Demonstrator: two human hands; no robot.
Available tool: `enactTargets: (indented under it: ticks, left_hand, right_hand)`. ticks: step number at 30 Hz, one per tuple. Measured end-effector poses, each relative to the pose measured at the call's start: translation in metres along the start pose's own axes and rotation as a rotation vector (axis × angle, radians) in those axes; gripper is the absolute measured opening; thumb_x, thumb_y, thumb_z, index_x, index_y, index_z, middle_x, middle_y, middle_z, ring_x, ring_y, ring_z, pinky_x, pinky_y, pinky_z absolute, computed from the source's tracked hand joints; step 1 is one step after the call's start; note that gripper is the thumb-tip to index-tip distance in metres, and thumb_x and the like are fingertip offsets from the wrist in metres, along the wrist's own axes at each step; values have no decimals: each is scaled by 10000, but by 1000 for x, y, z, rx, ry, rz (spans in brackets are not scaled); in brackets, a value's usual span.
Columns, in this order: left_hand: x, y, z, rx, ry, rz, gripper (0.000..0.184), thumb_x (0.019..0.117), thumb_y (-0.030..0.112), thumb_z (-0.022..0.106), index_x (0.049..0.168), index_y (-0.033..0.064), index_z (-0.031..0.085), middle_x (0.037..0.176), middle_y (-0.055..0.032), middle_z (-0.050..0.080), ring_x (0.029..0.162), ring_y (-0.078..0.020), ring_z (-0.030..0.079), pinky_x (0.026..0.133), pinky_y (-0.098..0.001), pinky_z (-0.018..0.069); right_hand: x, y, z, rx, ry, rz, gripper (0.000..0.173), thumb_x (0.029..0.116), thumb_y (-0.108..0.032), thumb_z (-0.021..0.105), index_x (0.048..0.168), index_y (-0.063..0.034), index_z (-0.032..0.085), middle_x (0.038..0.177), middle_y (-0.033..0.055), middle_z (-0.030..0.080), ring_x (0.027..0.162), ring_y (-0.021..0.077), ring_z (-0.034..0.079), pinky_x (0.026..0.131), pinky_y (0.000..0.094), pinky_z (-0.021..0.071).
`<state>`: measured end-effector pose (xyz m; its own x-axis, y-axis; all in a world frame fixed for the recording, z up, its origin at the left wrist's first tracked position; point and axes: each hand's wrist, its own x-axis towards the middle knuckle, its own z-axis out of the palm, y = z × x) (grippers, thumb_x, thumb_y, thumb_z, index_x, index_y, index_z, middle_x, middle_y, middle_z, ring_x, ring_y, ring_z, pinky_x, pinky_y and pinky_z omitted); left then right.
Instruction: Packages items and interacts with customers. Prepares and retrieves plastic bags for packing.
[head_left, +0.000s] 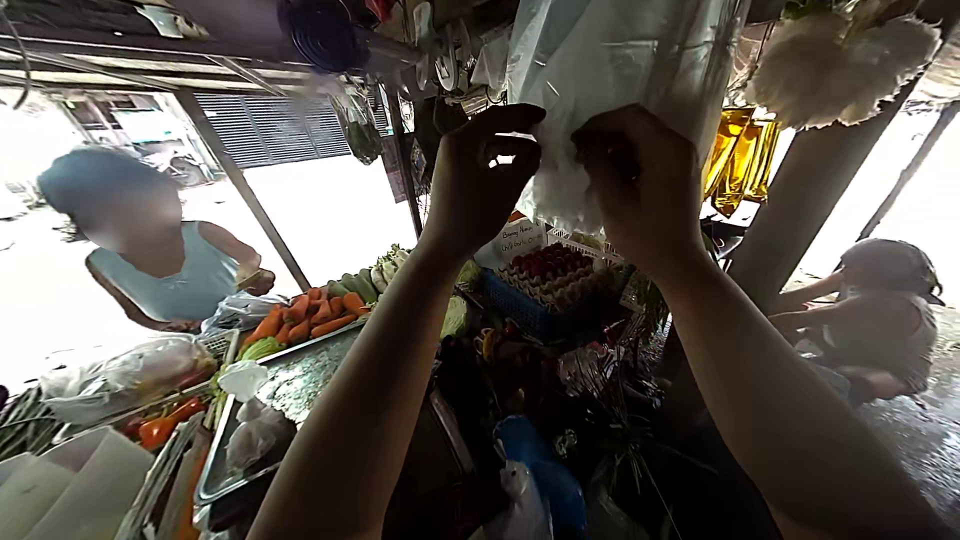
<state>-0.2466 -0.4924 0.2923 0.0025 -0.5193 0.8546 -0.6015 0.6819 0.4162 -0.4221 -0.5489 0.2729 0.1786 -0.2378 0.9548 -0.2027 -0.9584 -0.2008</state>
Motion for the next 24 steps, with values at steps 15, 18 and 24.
enactTargets:
  ticks: [15, 18, 24]
  left_hand:
    - [-54, -2, 12, 644, -101, 479, 209, 946, 128, 634, 1082, 176, 785, 1511, -147, 534, 1448, -426, 392, 1145, -626, 308]
    - [-121, -6, 20, 524, -285, 307, 192, 984, 193, 594, 967, 125, 772, 1442, -66, 606, 1452, -321, 432, 1203, -630, 236]
    - [-231, -33, 37, -185, -627, -313, 276, 1075, 233, 492, 1023, 64, 704, 1156, 6, 671, 1134, -43, 582, 1021, -317, 441]
  right_hand:
    - [-96, -21, -19, -218, -361, -190, 243, 975, -210, 576, 784, -109, 687, 709, 17, 574, 776, 214, 598, 705, 389, 489]
    - [-150, -7, -47, 348, -220, 281, 243, 1031, -248, 578, 887, -144, 744, 934, -68, 677, 902, 8, 638, 804, 188, 553]
    - [-200, 16, -53, 633, 209, 1032, 299, 1072, -191, 516, 832, -165, 693, 701, -52, 679, 547, 15, 600, 511, 157, 516]
